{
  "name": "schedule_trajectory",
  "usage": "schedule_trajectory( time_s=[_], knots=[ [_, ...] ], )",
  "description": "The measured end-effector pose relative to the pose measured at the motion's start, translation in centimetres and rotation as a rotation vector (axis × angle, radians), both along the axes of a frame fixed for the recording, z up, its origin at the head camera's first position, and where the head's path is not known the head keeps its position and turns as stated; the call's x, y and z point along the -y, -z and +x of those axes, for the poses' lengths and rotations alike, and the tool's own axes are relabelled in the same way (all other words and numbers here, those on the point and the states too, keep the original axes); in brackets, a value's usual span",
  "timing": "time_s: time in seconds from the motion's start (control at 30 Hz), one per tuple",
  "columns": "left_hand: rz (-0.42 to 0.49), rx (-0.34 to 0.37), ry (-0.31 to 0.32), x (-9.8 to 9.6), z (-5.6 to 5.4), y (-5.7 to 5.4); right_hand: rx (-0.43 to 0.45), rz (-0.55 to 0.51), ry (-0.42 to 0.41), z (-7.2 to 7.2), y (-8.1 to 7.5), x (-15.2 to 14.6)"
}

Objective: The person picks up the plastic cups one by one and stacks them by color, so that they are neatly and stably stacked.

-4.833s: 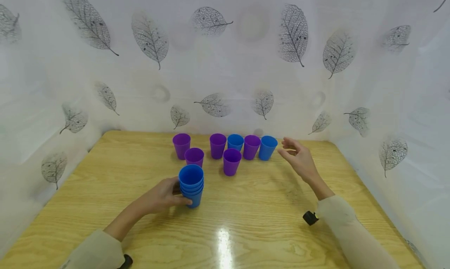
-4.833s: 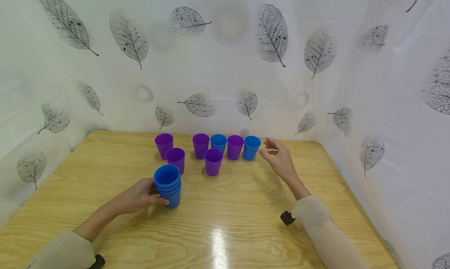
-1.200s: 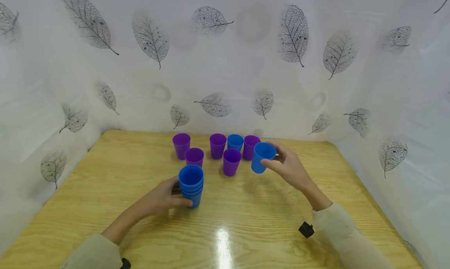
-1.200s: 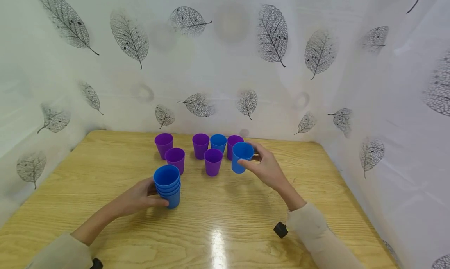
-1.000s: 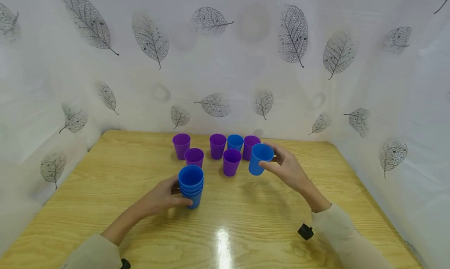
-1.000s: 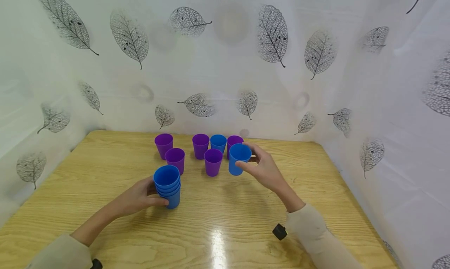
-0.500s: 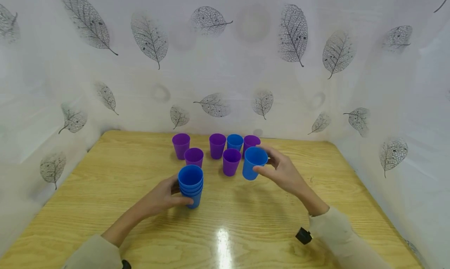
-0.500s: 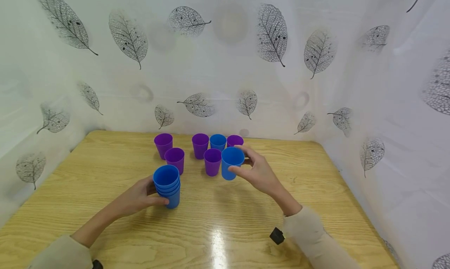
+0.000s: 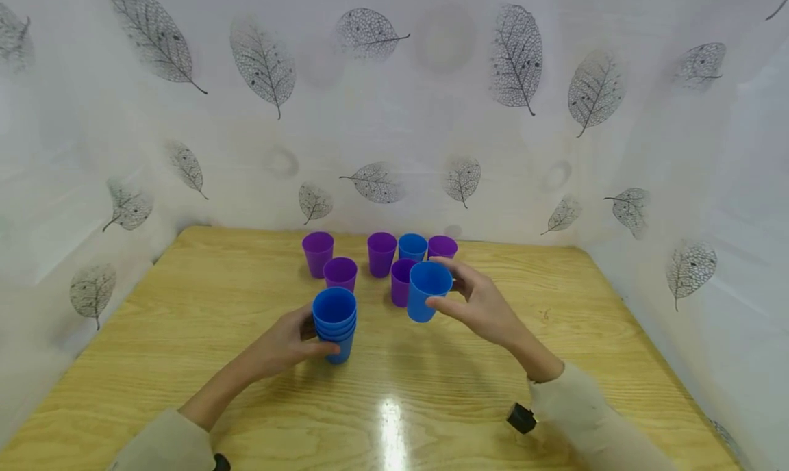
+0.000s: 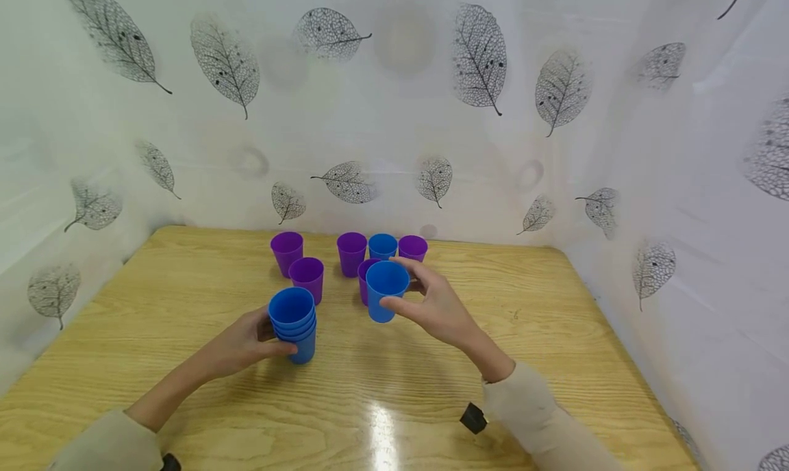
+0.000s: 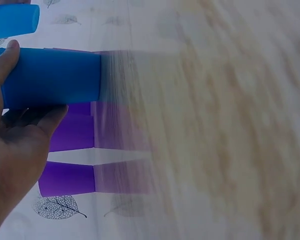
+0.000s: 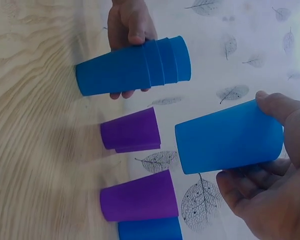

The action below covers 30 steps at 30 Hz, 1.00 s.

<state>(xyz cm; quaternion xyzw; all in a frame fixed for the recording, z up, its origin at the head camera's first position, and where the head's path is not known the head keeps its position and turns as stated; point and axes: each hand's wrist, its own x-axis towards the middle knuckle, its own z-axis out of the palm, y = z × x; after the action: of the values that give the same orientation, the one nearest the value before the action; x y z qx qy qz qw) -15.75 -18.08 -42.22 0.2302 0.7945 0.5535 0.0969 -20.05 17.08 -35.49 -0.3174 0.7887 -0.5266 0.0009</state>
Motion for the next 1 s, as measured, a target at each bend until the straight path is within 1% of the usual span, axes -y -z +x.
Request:
schedule_trajectory(
  time_s=[0.33, 0.63, 0.77, 0.87, 1.0],
  knots=[
    [-0.001, -0.008, 0.006, 0.0, -0.1, 0.0, -0.011, 0.001, -0.023, 0.0, -1.7, 2.5],
    [-0.022, -0.003, 0.02, 0.1, -0.2, -0.3, -0.007, -0.039, -0.068, 0.3, -3.3, 4.9],
    [-0.042, 0.014, 0.004, 0.3, -0.3, -0.4, 0.001, -0.049, -0.069, 0.1, -4.1, 5.9],
    [-0.049, 0.025, -0.003, 0.3, -0.3, -0.6, 0.005, -0.052, -0.051, -0.1, -4.5, 6.5],
    [-0.046, 0.037, 0.001, 0.2, -0.3, -0.6, 0.008, -0.056, -0.052, -0.3, -4.8, 7.3]
  ],
)
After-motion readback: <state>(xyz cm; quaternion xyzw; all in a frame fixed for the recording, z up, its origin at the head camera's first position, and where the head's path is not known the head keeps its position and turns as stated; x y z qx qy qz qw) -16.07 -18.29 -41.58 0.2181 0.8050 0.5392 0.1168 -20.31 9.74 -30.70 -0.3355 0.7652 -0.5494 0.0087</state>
